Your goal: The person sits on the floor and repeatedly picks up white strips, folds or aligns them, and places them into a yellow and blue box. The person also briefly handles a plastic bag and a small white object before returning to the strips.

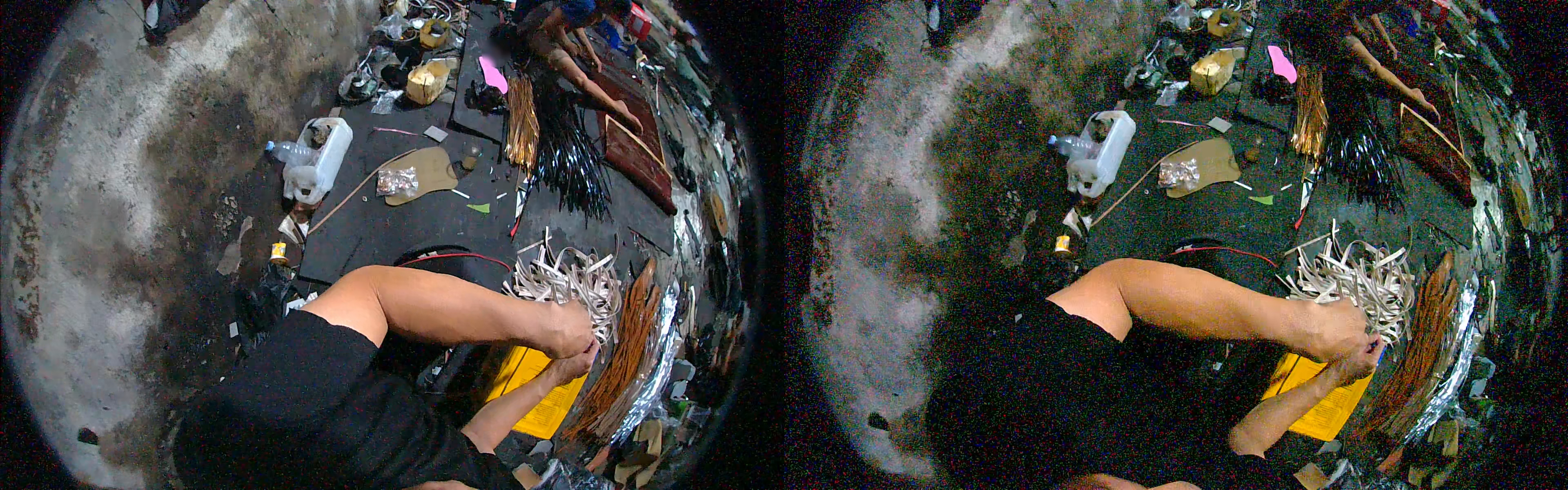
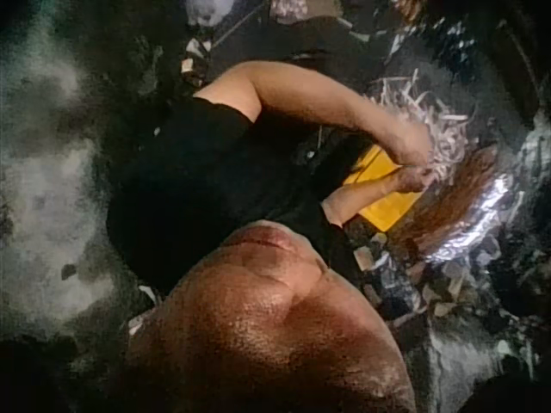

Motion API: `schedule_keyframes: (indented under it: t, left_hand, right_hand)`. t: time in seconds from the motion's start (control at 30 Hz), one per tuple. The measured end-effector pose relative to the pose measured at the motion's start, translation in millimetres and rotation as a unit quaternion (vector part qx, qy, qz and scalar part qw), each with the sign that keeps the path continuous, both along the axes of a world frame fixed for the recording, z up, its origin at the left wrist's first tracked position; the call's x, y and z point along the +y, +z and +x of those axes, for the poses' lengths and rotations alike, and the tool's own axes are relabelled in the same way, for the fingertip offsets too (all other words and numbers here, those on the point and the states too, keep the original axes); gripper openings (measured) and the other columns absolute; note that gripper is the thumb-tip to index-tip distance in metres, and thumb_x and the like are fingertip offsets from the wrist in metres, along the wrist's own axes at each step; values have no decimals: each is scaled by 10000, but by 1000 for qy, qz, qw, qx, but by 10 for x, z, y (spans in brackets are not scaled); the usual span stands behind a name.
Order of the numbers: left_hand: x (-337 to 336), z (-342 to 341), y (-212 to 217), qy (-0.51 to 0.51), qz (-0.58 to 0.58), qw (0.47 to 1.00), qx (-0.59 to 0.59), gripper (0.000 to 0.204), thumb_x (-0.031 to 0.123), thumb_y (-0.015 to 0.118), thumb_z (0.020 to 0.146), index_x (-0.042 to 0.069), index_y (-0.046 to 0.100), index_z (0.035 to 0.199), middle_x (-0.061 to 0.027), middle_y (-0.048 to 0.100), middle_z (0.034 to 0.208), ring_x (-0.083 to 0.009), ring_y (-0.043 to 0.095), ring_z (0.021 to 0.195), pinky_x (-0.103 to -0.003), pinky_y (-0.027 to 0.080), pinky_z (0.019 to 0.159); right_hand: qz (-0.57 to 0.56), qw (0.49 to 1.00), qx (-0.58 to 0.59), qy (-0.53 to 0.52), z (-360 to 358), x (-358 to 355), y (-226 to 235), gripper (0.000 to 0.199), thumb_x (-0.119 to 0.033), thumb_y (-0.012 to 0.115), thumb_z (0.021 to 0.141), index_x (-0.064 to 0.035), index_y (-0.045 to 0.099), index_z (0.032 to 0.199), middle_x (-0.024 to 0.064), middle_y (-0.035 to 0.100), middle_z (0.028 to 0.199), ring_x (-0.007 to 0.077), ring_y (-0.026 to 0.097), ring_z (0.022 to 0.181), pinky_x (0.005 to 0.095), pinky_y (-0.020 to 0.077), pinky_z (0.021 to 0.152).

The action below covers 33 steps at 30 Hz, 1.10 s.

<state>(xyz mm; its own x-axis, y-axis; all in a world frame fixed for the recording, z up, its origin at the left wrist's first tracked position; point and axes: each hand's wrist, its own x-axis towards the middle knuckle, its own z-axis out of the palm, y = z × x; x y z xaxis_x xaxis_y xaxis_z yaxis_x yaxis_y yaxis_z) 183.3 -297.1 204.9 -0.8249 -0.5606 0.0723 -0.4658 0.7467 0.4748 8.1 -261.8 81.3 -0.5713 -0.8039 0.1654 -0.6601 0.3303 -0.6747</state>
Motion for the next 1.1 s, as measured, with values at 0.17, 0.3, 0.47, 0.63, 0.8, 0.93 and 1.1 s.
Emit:
schedule_keyframes:
  t: [0.17, 0.3, 0.47, 0.63, 0.8, 0.93, 1.1]
  left_hand:
    - [311, -1397, -1320, 371, -349, 796, -327, 203, 277, 538, 811, 105, 637, 768, -91, 636, 738, -255, 606, 714, -444, 494, 712]
    - [388, -1797, -1550, 459, -398, 678, -414, 245, 317, 503, 844, 106, 614, 899, -89, 636, 810, -239, 597, 828, -433, 450, 860]
    - [452, -1524, -1163, 322, -205, 916, -121, 235, 293, 508, 827, 89, 593, 905, -104, 609, 819, -258, 583, 816, -457, 460, 777]
    - [465, -1260, -1088, 384, -206, 899, -49, 297, 288, 478, 825, 51, 600, 954, -131, 613, 915, -255, 582, 878, -439, 452, 745]
    - [317, -688, -537, 117, -2, 991, 68, 392, 266, 461, 842, 18, 485, 1143, -144, 626, 956, -270, 611, 795, -461, 479, 684]
    - [277, -289, -76, 9, 60, 998, -21, 508, 192, 447, 852, 1, 343, 1311, -182, 633, 980, -303, 649, 654, -492, 512, 543]
    - [237, -60, -240, -50, -21, 998, 42, 167, 172, 631, 744, 13, 617, 691, -190, 632, 638, -351, 646, 610, -466, 512, 524]
  right_hand:
    - [5, 1000, 13, 13, 55, 32, -81, 262, -271, 526, 925, -40, 620, 1005, 223, 649, 875, 389, 589, 759, 438, 460, 677]
    - [-7, 1000, 30, -5, -81, 51, -108, 257, -266, 524, 926, -39, 616, 1004, 221, 647, 872, 388, 585, 755, 437, 459, 676]
    - [-20, 999, 31, -13, -157, 22, -116, 251, -260, 521, 928, -38, 610, 1002, 219, 645, 867, 388, 580, 750, 436, 458, 674]
    - [-23, 999, 22, 16, -14, -18, -106, 245, -254, 518, 929, -37, 604, 1000, 217, 642, 862, 387, 575, 746, 435, 456, 672]
    - [-46, 998, 28, -11, -150, -18, -68, 238, -249, 515, 931, -36, 599, 998, 215, 640, 857, 386, 570, 741, 433, 455, 670]
    - [-55, 998, 20, 9, -128, -54, -181, 234, -244, 513, 932, -35, 594, 996, 214, 638, 853, 386, 567, 738, 432, 454, 669]
    - [-94, 994, 61, 12, -662, -111, -978, 234, -237, 482, 949, -32, 590, 980, 215, 632, 858, 400, 546, 732, 440, 447, 664]
